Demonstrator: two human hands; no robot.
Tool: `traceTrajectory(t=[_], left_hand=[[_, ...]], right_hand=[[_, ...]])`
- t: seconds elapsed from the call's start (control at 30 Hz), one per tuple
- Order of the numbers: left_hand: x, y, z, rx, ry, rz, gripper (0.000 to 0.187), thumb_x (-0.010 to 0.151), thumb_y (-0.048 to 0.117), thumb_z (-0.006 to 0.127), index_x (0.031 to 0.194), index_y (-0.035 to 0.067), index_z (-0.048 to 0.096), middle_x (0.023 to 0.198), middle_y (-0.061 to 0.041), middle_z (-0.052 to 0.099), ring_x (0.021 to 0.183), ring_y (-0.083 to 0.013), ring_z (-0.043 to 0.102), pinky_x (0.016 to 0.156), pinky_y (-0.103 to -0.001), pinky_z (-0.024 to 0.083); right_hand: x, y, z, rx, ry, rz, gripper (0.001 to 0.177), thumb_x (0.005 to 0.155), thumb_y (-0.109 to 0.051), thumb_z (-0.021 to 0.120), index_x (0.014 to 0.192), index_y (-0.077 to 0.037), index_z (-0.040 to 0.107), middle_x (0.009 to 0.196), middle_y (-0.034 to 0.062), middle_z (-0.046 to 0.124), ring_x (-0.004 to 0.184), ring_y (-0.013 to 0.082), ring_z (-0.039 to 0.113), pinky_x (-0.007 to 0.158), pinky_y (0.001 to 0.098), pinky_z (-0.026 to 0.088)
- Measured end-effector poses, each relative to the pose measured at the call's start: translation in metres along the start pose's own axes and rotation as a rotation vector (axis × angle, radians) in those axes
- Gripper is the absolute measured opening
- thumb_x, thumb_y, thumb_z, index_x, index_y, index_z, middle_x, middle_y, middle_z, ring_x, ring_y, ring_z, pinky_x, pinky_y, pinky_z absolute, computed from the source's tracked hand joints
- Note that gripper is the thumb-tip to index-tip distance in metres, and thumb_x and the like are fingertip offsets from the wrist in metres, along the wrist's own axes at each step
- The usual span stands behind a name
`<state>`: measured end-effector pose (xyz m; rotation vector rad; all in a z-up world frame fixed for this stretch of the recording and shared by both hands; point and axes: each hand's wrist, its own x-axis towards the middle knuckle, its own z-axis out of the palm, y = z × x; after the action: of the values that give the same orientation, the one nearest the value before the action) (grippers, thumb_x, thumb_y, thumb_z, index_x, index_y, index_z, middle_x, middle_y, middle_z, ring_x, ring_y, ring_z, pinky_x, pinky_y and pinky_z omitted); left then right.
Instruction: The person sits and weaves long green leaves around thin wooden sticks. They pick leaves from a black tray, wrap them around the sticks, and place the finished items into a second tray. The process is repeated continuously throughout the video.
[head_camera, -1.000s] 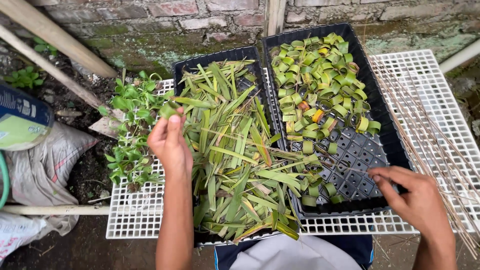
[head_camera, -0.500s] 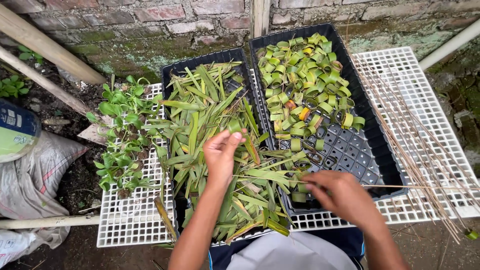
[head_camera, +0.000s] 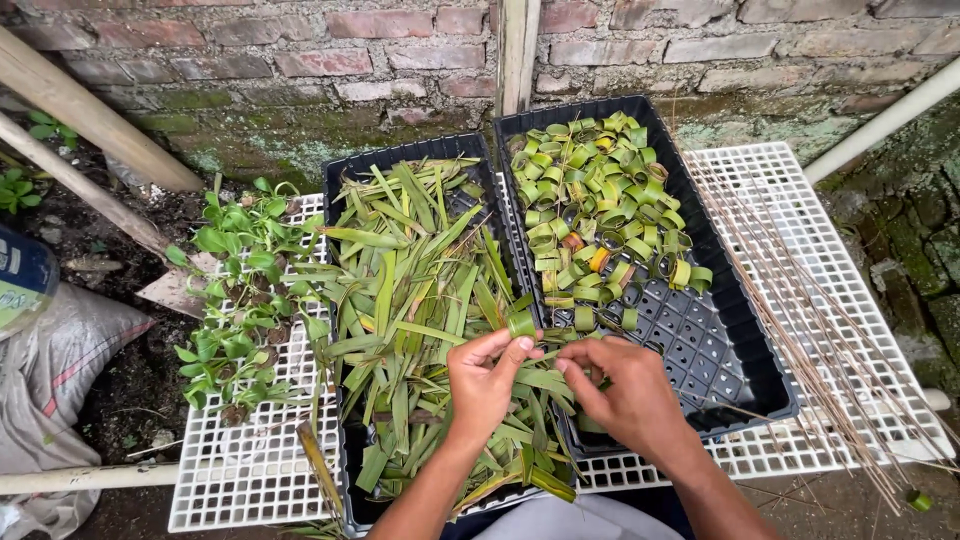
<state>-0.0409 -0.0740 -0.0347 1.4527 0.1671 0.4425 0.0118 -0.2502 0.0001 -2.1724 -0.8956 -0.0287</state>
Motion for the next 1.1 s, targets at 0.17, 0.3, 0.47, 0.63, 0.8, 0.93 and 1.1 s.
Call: traceTrajectory(t=[0.17, 0.3, 0.47, 0.63, 0.8, 0.93, 1.1], left_hand=[[-0.004, -0.006, 0.003, -0.039, 0.0, 0.054, 0.018, 0.09, 0.01, 0.074, 0.105, 0.001, 0.077, 0.094, -0.014, 0.081, 0.08, -0.0212, 0.08, 0.073, -0.031, 0.068], [-0.007, -0.006, 0.003, -0.021, -0.03, 0.172, 0.01, 0.092, 0.008, 0.073, 0.097, 0.0, 0.077, 0.089, -0.014, 0.08, 0.079, -0.0217, 0.079, 0.072, -0.031, 0.067], [-0.011, -0.008, 0.006, 0.023, 0.028, 0.171, 0.012, 0.088, 0.009, 0.078, 0.098, 0.002, 0.078, 0.092, -0.012, 0.081, 0.082, -0.0185, 0.08, 0.075, -0.029, 0.067], [-0.013, 0.004, 0.008, 0.051, 0.029, 0.17, 0.02, 0.088, 0.003, 0.075, 0.108, 0.001, 0.075, 0.104, -0.015, 0.08, 0.095, -0.0216, 0.079, 0.086, -0.032, 0.067], [-0.011, 0.011, 0.008, 0.202, 0.004, 0.42, 0.007, 0.089, -0.007, 0.07, 0.086, -0.002, 0.075, 0.069, -0.007, 0.069, 0.061, -0.0133, 0.059, 0.053, -0.025, 0.052], [-0.012, -0.003, 0.005, 0.221, -0.005, 0.461, 0.017, 0.088, -0.008, 0.071, 0.103, -0.002, 0.075, 0.092, -0.013, 0.079, 0.078, -0.0192, 0.075, 0.071, -0.028, 0.062], [-0.013, -0.005, 0.006, 0.243, 0.006, 0.527, 0.015, 0.087, -0.011, 0.071, 0.099, -0.003, 0.075, 0.087, -0.013, 0.078, 0.075, -0.0206, 0.073, 0.069, -0.028, 0.062]], right_hand=[[0.009, -0.006, -0.001, -0.008, 0.082, -0.084, 0.017, 0.092, -0.016, 0.067, 0.1, -0.005, 0.077, 0.085, 0.0061, 0.08, 0.06, 0.0145, 0.068, 0.053, 0.0299, 0.057], [0.01, -0.005, 0.005, -0.026, 0.11, -0.128, 0.017, 0.092, -0.017, 0.068, 0.1, -0.005, 0.077, 0.084, 0.0058, 0.079, 0.056, 0.014, 0.065, 0.049, 0.0307, 0.054], [0.009, 0.001, 0.009, -0.033, 0.135, -0.125, 0.015, 0.091, -0.018, 0.07, 0.098, -0.006, 0.077, 0.078, 0.0044, 0.077, 0.052, 0.0121, 0.059, 0.044, 0.0296, 0.049], [0.008, 0.003, 0.014, -0.033, 0.156, -0.118, 0.012, 0.09, -0.016, 0.072, 0.095, -0.008, 0.078, 0.074, 0.0027, 0.076, 0.05, 0.0105, 0.058, 0.041, 0.0275, 0.049], [0.004, -0.001, 0.021, -0.058, 0.255, -0.194, 0.009, 0.09, -0.014, 0.07, 0.088, -0.007, 0.075, 0.065, 0.0013, 0.07, 0.048, 0.0106, 0.053, 0.04, 0.0282, 0.041], [0.004, -0.003, 0.023, -0.047, 0.274, -0.223, 0.008, 0.09, -0.012, 0.071, 0.086, -0.007, 0.075, 0.065, 0.0007, 0.07, 0.047, 0.0103, 0.05, 0.041, 0.0282, 0.04], [0.001, 0.001, 0.027, -0.044, 0.275, -0.245, 0.007, 0.091, -0.012, 0.072, 0.086, -0.007, 0.074, 0.064, 0.0008, 0.069, 0.046, 0.0098, 0.049, 0.04, 0.0271, 0.04]])
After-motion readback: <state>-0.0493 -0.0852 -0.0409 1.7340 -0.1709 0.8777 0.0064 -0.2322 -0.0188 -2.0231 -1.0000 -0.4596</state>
